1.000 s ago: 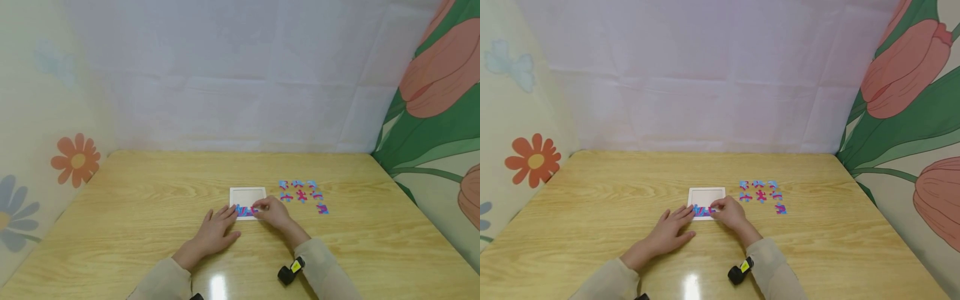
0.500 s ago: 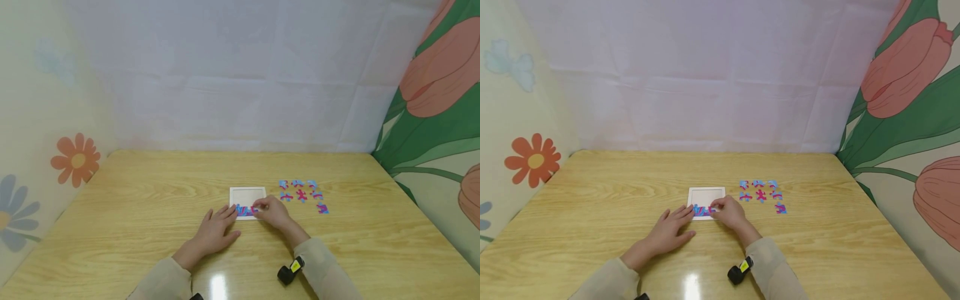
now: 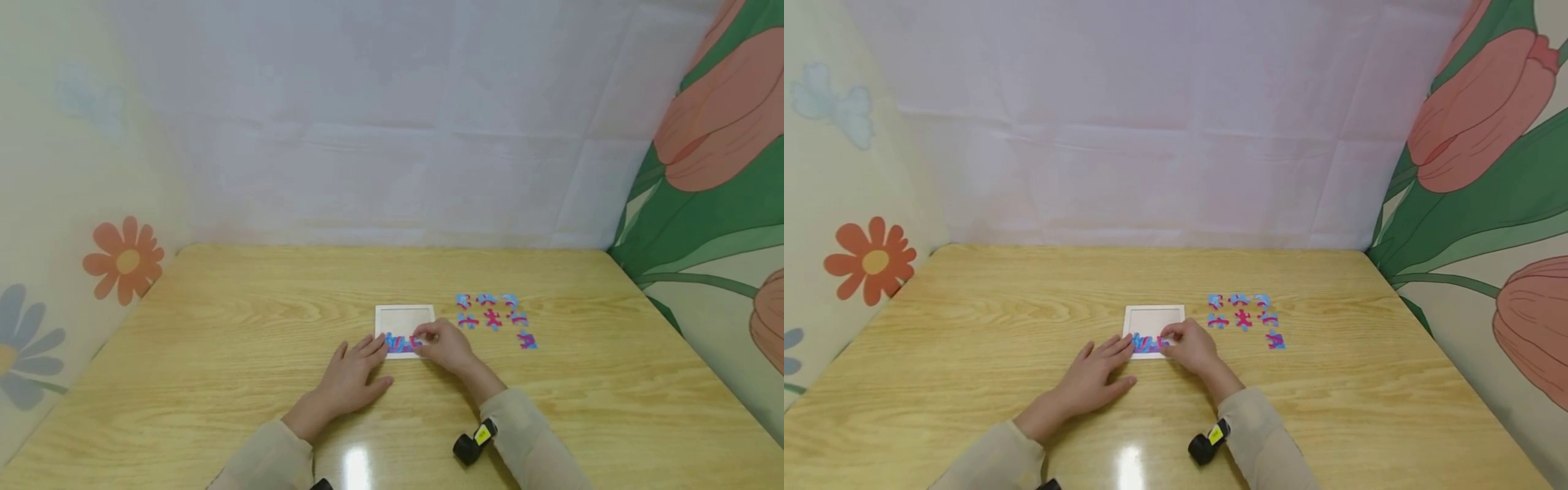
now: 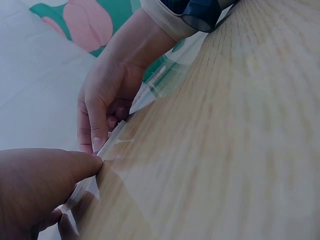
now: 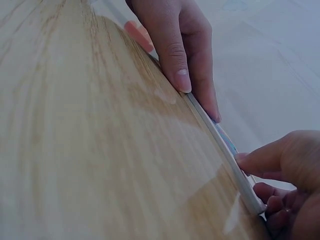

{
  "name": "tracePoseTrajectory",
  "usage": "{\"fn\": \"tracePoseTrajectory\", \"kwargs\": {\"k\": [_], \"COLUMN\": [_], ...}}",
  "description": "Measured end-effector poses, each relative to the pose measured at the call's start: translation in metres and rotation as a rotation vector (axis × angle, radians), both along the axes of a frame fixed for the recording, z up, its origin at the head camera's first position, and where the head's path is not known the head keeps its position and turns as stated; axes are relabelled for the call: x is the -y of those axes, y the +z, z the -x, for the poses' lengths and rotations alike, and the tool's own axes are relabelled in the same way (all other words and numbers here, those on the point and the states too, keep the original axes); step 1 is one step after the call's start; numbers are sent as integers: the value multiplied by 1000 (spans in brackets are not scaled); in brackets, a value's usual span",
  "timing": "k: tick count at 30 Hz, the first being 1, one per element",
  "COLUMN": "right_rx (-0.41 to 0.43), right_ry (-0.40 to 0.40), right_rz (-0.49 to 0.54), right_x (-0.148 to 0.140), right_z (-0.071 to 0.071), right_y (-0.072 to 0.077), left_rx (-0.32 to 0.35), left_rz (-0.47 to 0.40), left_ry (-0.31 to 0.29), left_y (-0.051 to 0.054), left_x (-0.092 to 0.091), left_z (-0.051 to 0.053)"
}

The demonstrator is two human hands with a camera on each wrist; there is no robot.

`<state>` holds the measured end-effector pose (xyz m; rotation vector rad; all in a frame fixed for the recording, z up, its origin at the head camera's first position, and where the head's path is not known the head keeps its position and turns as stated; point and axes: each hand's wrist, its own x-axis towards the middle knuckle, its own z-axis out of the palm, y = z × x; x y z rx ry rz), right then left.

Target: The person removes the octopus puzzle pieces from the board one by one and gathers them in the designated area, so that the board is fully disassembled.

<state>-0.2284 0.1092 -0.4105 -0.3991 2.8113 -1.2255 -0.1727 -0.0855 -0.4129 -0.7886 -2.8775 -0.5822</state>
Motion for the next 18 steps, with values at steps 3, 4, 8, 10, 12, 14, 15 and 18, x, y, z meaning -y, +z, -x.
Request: {"fn": "tracePoseTrajectory", "kwargs": {"k": [3,4,8,10,12,14,15,18], "right_rx": [6,4,-6,-5,-1,4,9,14], "right_ry": [-6,-3,-4,-8,-14,-15,-17,-21], "right_rz": [5,7,22,37,50,57,59,53], "right_x": [0,0,0,-1,-1,-1,-1,-1], "right_z": [0,0,0,0,1,1,1,1], "right_y": [0,0,0,-1,-2,-2,-3,-3], "left_rx": [-5,-6,-8,-8,-8,-9,-9,-9], "left_rz": [3,5,4,2,3,6,7,6], "left_ry": [2,2,-1,-3,-3,-2,-2,-4], "left_y": [0,0,0,0,0,-1,-1,-1], "left_x": [0,0,0,0,0,0,0,0], "left_z": [0,0,0,0,0,0,0,0]}}
